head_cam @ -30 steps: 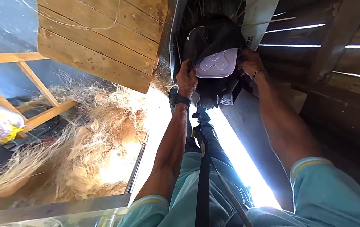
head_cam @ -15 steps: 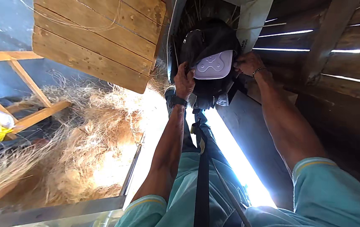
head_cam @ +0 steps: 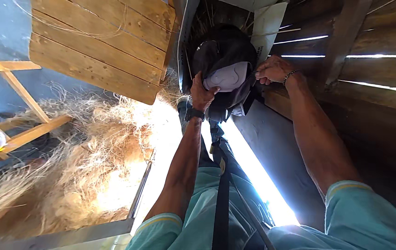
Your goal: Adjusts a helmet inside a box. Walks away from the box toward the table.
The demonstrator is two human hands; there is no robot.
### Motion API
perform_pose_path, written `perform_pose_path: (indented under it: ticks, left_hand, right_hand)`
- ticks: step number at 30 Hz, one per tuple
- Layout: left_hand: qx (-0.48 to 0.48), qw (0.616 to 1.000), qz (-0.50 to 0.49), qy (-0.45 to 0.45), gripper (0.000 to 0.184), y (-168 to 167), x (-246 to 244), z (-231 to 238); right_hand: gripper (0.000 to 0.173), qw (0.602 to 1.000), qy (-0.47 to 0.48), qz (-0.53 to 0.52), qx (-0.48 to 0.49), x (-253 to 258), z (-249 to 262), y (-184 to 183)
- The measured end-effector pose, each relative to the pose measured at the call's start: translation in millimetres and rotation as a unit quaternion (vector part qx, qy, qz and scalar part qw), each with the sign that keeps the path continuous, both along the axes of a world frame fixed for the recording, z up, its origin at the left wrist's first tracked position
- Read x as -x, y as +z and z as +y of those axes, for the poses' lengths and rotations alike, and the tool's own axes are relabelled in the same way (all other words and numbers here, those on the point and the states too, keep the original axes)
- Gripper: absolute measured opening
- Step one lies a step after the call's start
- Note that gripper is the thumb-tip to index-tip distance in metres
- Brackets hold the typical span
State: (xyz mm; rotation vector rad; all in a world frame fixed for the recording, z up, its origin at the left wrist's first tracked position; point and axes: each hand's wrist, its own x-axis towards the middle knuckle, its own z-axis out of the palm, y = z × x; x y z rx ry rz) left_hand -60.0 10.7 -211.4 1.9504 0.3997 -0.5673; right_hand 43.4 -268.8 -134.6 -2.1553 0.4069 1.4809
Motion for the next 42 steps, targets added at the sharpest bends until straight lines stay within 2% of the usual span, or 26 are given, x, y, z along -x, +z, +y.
perform_pose_path:
  ticks: [3, 7, 11, 15, 20, 25, 28, 32, 35, 37, 38, 40, 42]
  left_hand:
    - [-0.021, 1.000, 0.012, -0.005, 0.094, 4, 0, -6]
    - [-0.038, 0.999, 0.016, 0.002, 0.095, 6, 0, -12]
    - [-0.042, 0.999, 0.004, 0.002, 0.086, 5, 2, -12]
    - [0.073, 0.997, 0.026, -0.009, 0.081, -5, 4, 17]
    - [0.236, 0.967, 0.082, -0.046, 0.072, -17, -6, 54]
    - [0.273, 0.949, 0.152, -0.035, 0.051, -10, -14, 65]
    - [0.270, 0.946, 0.179, 0.020, 0.039, -13, -16, 61]
    - [0.314, 0.906, 0.238, 0.154, 0.022, -30, -10, 52]
    - [0.282, 0.890, 0.284, 0.218, 0.014, -34, -9, 47]
    - [0.257, 0.901, 0.291, 0.195, 0.016, -29, -9, 46]
    - [0.229, 0.919, 0.278, 0.159, 0.016, -26, -9, 46]
    - [0.140, 0.960, 0.240, 0.020, 0.019, -18, -13, 51]
    - [0.049, 0.971, 0.196, -0.129, 0.024, -8, -19, 61]
  right_hand:
    - [0.020, 0.998, -0.009, -0.034, -0.048, 2, 17, 12]
    - [0.022, 0.995, -0.002, -0.074, -0.061, 9, 60, 27]
    - [0.027, 0.988, 0.034, -0.115, -0.099, 23, 91, 24]
    - [0.029, 0.978, 0.019, -0.133, -0.160, 33, 82, 30]
    - [0.026, 0.971, -0.034, -0.136, -0.194, 42, 69, 37]
    - [0.025, 0.970, -0.074, -0.135, -0.189, 51, 71, 39]
    - [0.024, 0.969, -0.097, -0.134, -0.184, 55, 72, 41]
    - [0.024, 0.970, -0.110, -0.128, -0.173, 57, 74, 43]
    - [0.023, 0.970, -0.122, -0.127, -0.168, 58, 76, 45]
    - [0.023, 0.968, -0.130, -0.131, -0.168, 60, 76, 43]
    - [0.023, 0.968, -0.133, -0.133, -0.167, 61, 77, 42]
    - [0.023, 0.968, -0.140, -0.130, -0.163, 61, 79, 43]
    - [0.023, 0.969, -0.146, -0.122, -0.158, 60, 80, 44]
